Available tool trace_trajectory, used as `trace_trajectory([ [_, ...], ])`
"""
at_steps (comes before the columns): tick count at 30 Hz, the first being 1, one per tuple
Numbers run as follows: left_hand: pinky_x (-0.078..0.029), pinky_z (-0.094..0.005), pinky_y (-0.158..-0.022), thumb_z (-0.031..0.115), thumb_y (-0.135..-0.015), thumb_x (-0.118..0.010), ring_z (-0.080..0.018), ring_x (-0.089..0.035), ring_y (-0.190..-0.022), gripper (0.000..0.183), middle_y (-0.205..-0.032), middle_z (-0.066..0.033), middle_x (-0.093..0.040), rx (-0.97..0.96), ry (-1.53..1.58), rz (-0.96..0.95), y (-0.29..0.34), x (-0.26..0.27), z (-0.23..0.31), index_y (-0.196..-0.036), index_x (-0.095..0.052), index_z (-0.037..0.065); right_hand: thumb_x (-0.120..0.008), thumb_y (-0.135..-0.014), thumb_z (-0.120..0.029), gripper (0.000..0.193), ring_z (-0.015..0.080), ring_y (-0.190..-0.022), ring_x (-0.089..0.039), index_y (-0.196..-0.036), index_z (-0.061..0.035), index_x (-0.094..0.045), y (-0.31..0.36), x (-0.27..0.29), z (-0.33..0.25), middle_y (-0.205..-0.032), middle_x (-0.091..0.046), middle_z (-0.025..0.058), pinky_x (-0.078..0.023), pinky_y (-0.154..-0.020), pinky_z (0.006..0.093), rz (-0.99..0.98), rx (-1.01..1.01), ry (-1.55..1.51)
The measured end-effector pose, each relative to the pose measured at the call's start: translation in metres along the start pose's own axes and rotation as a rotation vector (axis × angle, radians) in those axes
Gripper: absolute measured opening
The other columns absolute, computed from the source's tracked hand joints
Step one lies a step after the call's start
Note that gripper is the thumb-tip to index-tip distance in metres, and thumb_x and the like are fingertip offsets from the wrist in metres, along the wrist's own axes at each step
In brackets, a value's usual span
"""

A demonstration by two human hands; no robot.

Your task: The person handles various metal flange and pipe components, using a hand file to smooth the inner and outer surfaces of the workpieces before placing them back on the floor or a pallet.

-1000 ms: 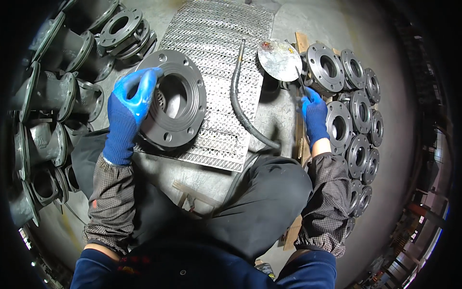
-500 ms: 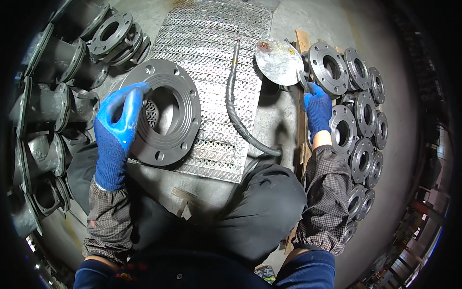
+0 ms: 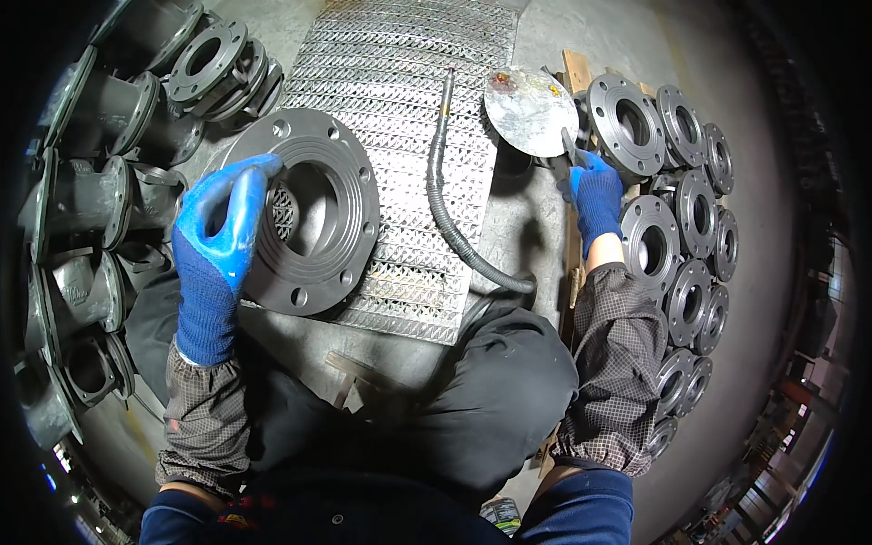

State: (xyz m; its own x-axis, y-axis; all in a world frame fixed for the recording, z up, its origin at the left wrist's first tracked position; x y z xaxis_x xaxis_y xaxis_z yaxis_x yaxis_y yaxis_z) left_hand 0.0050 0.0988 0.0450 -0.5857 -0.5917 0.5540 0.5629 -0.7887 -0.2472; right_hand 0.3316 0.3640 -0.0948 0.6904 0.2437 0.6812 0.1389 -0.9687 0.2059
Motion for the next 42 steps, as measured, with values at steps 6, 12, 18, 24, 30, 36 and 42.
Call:
trace_trajectory([
  [6,-0.047,-0.0303,-0.077,0.011,-0.08,-0.064,-0.0207,-0.062,-0.083,0.017,-0.089,-0.0111,-0.067,0.011,0.024,-0.012,0.001,-0.001,-0.001,-0.095,-0.068,0.003,-0.045,-0.08,-0.003,0.045,0.015,-0.062,-0.063,-0.124,-0.0045,-0.05,-0.002,-0.006,0.009,-0.08,-0.059,0.0023,-0.042,-0.046,0.0232,-0.094,-0.21,-0.351],
  [12,-0.047,-0.0302,-0.077,0.011,-0.08,-0.064,-0.021,-0.063,-0.084,0.018,-0.089,-0.0115,-0.067,-0.003,0.012,-0.006,0.0,0.0,-0.003,-0.095,-0.068,0.002,-0.043,-0.078,0.0,0.048,0.0125,-0.052,-0.058,-0.125,-0.0032,-0.049,0.018,0.003,0.004,-0.072,-0.059,0.0052,-0.035,-0.039,0.0197,-0.165,-0.269,-0.458],
  [18,-0.048,-0.0296,-0.078,0.011,-0.081,-0.064,-0.02,-0.063,-0.086,0.018,-0.092,-0.0114,-0.066,0.033,0.099,0.012,0.002,0.001,-0.01,-0.096,-0.067,0.002,-0.047,-0.08,-0.003,0.046,0.0166,-0.064,-0.063,-0.126,-0.0067,-0.05,0.036,0.004,0.006,-0.073,-0.058,0.0049,-0.046,-0.051,0.0249,-0.208,-0.204,-0.203],
  [24,-0.048,-0.0287,-0.078,0.011,-0.082,-0.064,-0.0191,-0.063,-0.086,0.018,-0.093,-0.0112,-0.066,0.047,0.103,0.028,0.003,0.004,-0.012,-0.097,-0.067,0.002,-0.051,-0.08,-0.009,0.047,0.0313,-0.074,-0.062,-0.125,-0.0216,-0.052,0.058,-0.013,-0.013,-0.089,-0.062,0.0165,-0.05,-0.066,0.0399,0.089,0.317,0.938],
  [30,-0.048,-0.0286,-0.078,0.011,-0.082,-0.063,-0.0192,-0.063,-0.085,0.019,-0.091,-0.0115,-0.067,0.052,0.09,0.018,0.003,0.008,-0.013,-0.097,-0.067,0.001,-0.05,-0.079,-0.014,0.045,0.0333,-0.077,-0.062,-0.124,-0.0197,-0.053,0.05,-0.008,0.005,-0.091,-0.063,0.0192,-0.05,-0.068,0.0422,0.012,0.187,0.702],
  [36,-0.048,-0.0289,-0.078,0.011,-0.081,-0.063,-0.0196,-0.063,-0.084,0.018,-0.09,-0.0115,-0.067,0.016,0.087,0.009,0.003,0.004,-0.009,-0.096,-0.067,0.001,-0.051,-0.078,-0.014,0.046,0.0354,-0.074,-0.062,-0.122,-0.0262,-0.054,0.049,-0.008,0.017,-0.085,-0.062,0.0201,-0.049,-0.067,0.0417,0.083,0.141,0.551],
  [42,-0.048,-0.0297,-0.077,0.009,-0.08,-0.063,-0.0206,-0.063,-0.082,0.017,-0.089,-0.011,-0.067,-0.023,0.045,0.006,0.003,0.003,-0.005,-0.095,-0.067,0.002,-0.052,-0.08,-0.017,0.042,0.0334,-0.08,-0.062,-0.121,-0.0257,-0.056,0.055,-0.003,0.01,-0.088,-0.063,0.0174,-0.049,-0.072,0.0414,0.006,0.194,0.626],
])
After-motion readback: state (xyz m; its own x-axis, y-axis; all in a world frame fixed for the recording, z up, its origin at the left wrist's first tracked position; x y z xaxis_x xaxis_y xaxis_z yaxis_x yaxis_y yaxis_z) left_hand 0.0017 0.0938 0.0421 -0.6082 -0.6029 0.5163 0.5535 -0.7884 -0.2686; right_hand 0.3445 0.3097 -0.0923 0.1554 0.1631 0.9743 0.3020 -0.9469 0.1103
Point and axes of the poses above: each hand's wrist, its own y-axis away from the middle knuckle, its own x-axis out of the back of the hand, z = x × y, the point moved 4 cm from there along -y, towards the middle knuckle
